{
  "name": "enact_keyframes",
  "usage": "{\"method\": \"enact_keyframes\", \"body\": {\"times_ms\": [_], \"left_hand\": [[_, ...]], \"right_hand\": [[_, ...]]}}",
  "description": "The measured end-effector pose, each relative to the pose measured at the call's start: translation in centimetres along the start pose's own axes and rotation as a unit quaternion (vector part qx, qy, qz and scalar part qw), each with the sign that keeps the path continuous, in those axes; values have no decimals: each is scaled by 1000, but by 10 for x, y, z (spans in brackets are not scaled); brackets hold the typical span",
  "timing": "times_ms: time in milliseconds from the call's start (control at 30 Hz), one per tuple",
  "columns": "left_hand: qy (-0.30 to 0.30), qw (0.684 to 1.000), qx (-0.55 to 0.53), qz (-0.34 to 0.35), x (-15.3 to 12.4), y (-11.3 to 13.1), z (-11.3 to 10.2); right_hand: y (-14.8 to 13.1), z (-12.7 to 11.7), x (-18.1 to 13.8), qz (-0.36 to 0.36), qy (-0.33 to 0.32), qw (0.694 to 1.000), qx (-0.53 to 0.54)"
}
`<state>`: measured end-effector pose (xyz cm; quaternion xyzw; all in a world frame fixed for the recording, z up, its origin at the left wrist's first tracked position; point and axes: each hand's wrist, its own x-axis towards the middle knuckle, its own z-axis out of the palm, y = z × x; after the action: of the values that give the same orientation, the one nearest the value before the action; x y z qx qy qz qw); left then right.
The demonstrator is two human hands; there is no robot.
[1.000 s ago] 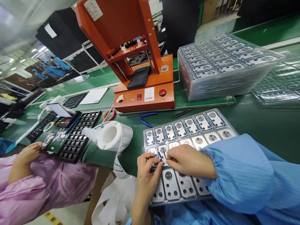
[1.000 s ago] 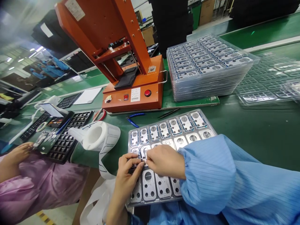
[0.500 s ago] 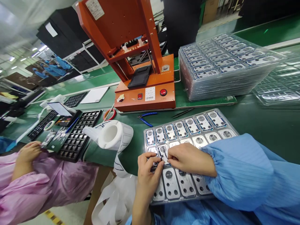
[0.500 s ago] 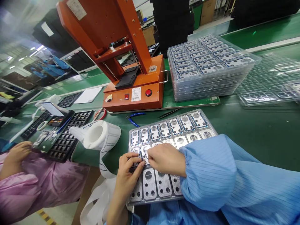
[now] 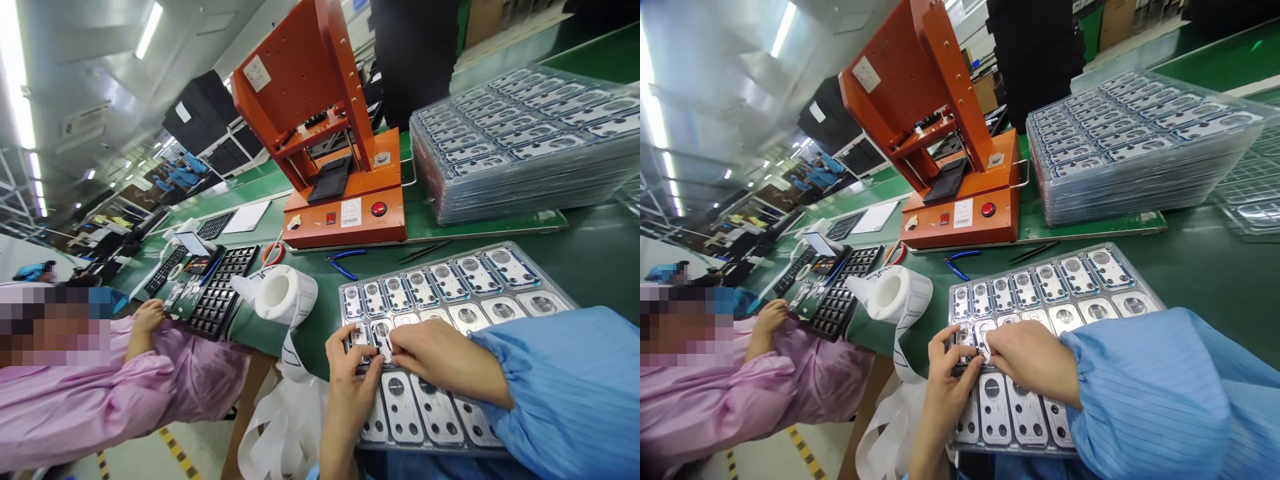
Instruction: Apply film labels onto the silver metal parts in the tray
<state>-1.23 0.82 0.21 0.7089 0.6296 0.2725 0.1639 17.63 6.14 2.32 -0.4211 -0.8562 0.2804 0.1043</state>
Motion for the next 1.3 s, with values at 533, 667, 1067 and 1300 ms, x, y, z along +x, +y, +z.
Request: {"method": "enact_keyframes", "body": {"times_ms": [533,667,1067,1300], "left_hand": [[-28,998,-48,-42,1,-2,-1],[-25,998,-55,-31,1,-6,1],[-16,999,-42,-28,2,-4,2],[-6,999,-50,-5,2,-10,5]], "right_hand": [[-1,-10,6,21,-42,998,31],[-3,-9,6,13,-45,999,19],[-10,-12,7,40,-53,998,-4],[-5,-11,12,39,-49,998,0]]}}
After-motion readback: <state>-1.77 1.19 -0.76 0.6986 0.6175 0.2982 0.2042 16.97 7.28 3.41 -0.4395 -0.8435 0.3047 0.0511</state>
